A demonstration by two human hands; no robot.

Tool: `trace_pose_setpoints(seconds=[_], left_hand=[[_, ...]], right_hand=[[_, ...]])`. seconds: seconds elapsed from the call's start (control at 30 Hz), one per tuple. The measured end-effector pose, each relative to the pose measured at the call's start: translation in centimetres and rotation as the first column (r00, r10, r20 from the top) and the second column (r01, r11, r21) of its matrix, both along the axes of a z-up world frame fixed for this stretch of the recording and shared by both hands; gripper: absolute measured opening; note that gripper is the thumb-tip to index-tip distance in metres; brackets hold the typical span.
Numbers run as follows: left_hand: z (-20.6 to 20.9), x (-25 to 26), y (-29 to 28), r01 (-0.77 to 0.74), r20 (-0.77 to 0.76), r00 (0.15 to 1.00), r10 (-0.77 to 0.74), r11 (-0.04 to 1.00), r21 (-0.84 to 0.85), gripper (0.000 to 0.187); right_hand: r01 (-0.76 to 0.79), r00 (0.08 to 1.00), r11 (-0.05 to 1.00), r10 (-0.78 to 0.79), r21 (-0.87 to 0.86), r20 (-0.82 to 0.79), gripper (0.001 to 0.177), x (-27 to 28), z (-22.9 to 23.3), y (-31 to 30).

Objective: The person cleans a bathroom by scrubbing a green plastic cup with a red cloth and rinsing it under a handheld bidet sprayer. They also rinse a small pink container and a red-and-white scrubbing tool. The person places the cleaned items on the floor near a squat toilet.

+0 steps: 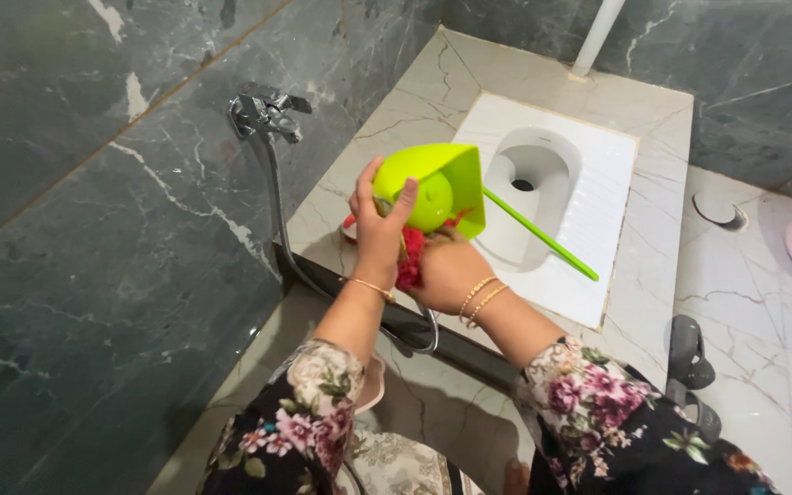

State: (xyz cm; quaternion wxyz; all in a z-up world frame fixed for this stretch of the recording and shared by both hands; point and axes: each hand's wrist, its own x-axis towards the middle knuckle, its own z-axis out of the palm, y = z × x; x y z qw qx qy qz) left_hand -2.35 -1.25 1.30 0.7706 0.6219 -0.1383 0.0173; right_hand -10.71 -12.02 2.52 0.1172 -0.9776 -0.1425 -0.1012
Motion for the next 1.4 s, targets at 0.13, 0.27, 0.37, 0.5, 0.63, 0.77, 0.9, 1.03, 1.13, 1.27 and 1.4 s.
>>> trace_pose_setpoints(seconds=[0.13,0.27,0.37,0.5,0.63,0.77,0.9,1.03,1.13,1.27,1.4], left_hand=[[0.9,-0.9,0.1,-0.022,0.034,0.999,0.021,1.0,0.013,0.068],[1.6,0.0,2.0,-0.026,0.006,1.0,0.026,0.998,-0.057,0.065],[0.9,0.3,3.0,0.019,0.055,0.998,-0.008,0.979,-0.202,0.063],[0.3,0.6,3.2,-0.07,0.136,0.988,0.073,0.997,-0.028,0.062],[-0.2,1.1,2.7,-0.086,0.07,0.994,0.081,0.994,0.07,0.066],[-1.0,1.2,0.9,-0.15,0.13,0.982,0.135,0.982,0.111,0.066],[-1.1,1.0,0.1,-0.216,0.071,0.976,0.208,0.967,0.132,0.065],[-0.3,0.6,0.9,-0.221,0.044,0.975,0.22,0.975,0.032,0.066],[-0.1,0.2,1.6,-0.255,0.063,0.966,0.252,0.966,0.045,0.065],[0.1,-0.6,1.9,-0.203,-0.042,0.979,0.2,0.977,-0.065,0.066],[0.7,-0.8,2.7,-0.152,-0.008,0.988,0.152,0.977,-0.148,0.065]], right_hand=[[-0.047,0.995,0.974,0.066,0.219,-0.079,0.027,-0.2,0.1,-0.4],[-0.232,0.972,0.933,0.212,0.276,0.098,0.025,-0.9,1.3,-0.4],[-0.368,0.92,0.903,0.319,0.223,0.227,0.026,-1.5,1.5,-0.7],[-0.355,0.902,0.934,0.33,0.044,0.277,0.024,-1.2,2.4,-2.9],[-0.219,0.961,0.963,0.186,0.155,0.204,0.028,-1.3,3.0,-5.8],[0.016,0.98,0.958,0.042,-0.287,0.193,0.015,0.6,0.6,-5.0],[0.045,0.993,0.981,-0.022,-0.19,0.12,0.023,1.5,-1.5,-2.4],[-0.095,0.98,0.995,0.087,0.037,0.178,0.033,1.4,-1.0,-0.9],[-0.151,0.966,0.986,0.13,0.077,0.225,0.038,0.9,-0.7,0.4],[-0.104,0.993,0.977,0.093,0.186,0.067,0.021,-0.2,-0.2,1.7],[-0.199,0.978,0.938,0.172,0.284,0.118,0.018,-1.2,0.3,1.7]])
